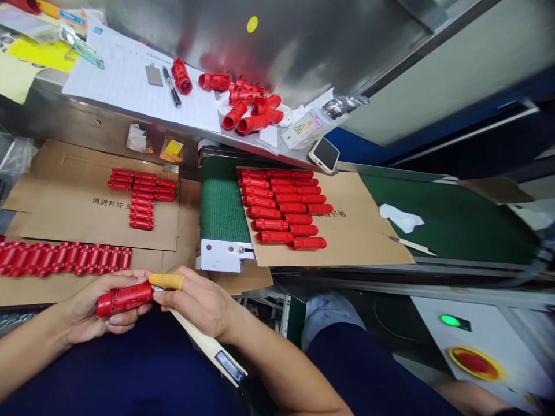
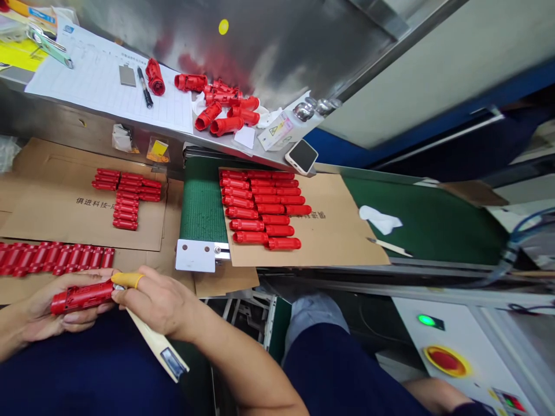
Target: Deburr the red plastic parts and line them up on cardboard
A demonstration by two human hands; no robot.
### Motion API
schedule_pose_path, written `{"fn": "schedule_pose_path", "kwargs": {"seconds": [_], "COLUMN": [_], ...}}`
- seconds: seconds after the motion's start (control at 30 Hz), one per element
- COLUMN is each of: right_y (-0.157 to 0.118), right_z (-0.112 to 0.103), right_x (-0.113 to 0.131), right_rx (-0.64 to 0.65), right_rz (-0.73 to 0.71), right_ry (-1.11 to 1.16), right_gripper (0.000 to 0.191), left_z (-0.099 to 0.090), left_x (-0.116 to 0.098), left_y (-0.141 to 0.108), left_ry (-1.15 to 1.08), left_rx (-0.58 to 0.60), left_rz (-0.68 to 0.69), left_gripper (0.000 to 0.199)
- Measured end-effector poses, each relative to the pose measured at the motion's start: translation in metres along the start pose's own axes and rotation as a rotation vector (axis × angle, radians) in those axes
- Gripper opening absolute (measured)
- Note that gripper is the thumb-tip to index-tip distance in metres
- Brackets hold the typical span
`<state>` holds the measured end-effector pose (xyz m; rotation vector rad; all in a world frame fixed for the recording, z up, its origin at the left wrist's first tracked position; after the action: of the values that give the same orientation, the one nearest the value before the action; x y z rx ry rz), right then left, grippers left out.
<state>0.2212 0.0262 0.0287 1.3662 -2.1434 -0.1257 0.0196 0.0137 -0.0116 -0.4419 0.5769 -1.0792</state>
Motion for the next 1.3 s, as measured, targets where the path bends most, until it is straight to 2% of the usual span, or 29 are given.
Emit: {"fn": "schedule_pose_path", "kwargs": {"seconds": [0.17, 0.3, 0.37, 0.47, 0.53, 0.6, 0.97, 1.2, 1.3], "right_y": [-0.002, 0.0, 0.0, -0.002, -0.002, -0.002, 0.004, 0.0, -0.003], "right_z": [0.013, 0.011, 0.003, -0.01, -0.012, -0.01, -0.008, -0.003, -0.001], "right_x": [0.006, 0.017, 0.017, 0.011, 0.009, 0.009, 0.014, 0.015, 0.015], "right_rx": [-0.174, -0.104, -0.157, -0.341, -0.365, -0.356, -0.37, -0.364, -0.315], "right_rz": [0.122, 0.171, 0.204, 0.279, 0.273, 0.233, 0.121, 0.159, 0.164], "right_ry": [0.291, 0.867, 0.974, 0.674, 0.495, 0.428, 0.425, 0.44, 0.424], "right_gripper": [0.015, 0.02, 0.021, 0.014, 0.015, 0.016, 0.013, 0.013, 0.014], "left_z": [0.008, 0.009, 0.007, 0.004, 0.002, 0.002, 0.003, 0.002, 0.002], "left_x": [-0.004, -0.006, -0.006, -0.005, -0.004, -0.004, 0.0, 0.003, 0.004], "left_y": [-0.005, -0.006, -0.006, -0.006, -0.007, -0.008, -0.01, -0.009, -0.01], "left_ry": [0.092, 0.114, 0.117, 0.118, 0.119, 0.128, 0.161, 0.143, 0.144], "left_rx": [-0.032, -0.092, -0.084, -0.047, -0.027, -0.014, 0.0, 0.029, 0.037], "left_rz": [0.067, 0.081, 0.084, 0.077, 0.072, 0.062, 0.033, 0.029, 0.026], "left_gripper": [0.048, 0.057, 0.056, 0.051, 0.049, 0.048, 0.045, 0.043, 0.044]}}
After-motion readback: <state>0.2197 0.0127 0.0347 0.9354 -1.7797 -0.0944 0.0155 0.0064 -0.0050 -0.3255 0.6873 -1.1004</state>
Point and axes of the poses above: each hand's wrist, its own y-axis towards the middle knuckle, its own z-axis out of the palm, x = y × z, the point moved 3 cm from there along y, towards the middle knuckle, and after that the axes turned 2 degrees about x, right-handed, at the moved point
